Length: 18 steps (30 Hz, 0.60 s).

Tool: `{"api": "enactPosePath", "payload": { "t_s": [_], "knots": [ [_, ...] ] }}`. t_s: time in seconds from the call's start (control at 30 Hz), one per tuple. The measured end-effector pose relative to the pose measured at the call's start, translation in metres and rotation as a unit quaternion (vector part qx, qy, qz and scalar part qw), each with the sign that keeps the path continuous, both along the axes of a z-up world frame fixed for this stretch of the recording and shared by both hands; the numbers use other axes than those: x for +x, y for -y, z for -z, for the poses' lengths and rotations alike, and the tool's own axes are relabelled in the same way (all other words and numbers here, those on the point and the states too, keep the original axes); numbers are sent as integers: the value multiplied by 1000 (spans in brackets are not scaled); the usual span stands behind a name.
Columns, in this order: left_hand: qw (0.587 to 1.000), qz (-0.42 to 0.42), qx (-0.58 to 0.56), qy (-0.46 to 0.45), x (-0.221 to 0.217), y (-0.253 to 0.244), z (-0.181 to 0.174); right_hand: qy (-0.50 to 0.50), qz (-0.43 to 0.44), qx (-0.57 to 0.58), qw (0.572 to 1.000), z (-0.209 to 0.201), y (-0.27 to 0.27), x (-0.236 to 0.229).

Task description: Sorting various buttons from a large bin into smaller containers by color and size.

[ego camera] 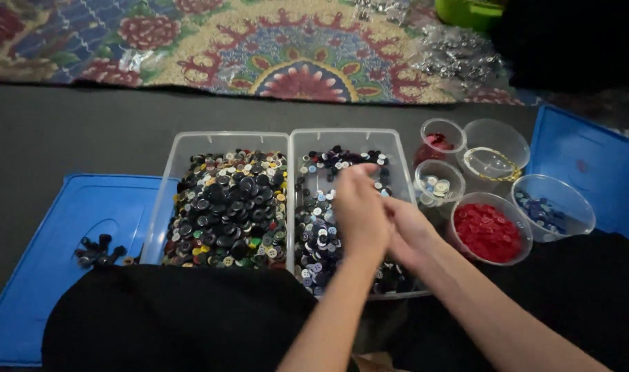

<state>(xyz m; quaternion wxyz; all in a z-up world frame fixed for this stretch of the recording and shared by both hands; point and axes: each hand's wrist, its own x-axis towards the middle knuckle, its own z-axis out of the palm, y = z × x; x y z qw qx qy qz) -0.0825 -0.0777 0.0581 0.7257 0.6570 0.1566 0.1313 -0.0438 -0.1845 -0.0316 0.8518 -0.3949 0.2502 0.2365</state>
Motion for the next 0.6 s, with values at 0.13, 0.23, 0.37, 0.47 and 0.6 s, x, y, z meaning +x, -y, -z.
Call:
{"api": "enactPosePath", "payload": {
  "t_s": [0.13, 0.23, 0.37, 0.47, 0.6],
  "knots": [
    [966, 61, 180, 176, -22, 32, 5, 30, 25, -87, 995, -12, 40, -8],
    [938, 134, 238, 215, -47, 47, -11, 49, 51, -175, 982, -20, 70, -18],
    [897, 243, 282, 239, -72, 75, -25, 70, 86, -290, 951, -30, 104, -30],
    [859, 326, 311, 245, -78, 95, -28, 82, 109, -374, 917, -37, 124, -39],
    [797, 431, 378, 189, -69, 118, -26, 92, 140, -484, 859, -48, 148, -51]
  ]
}}
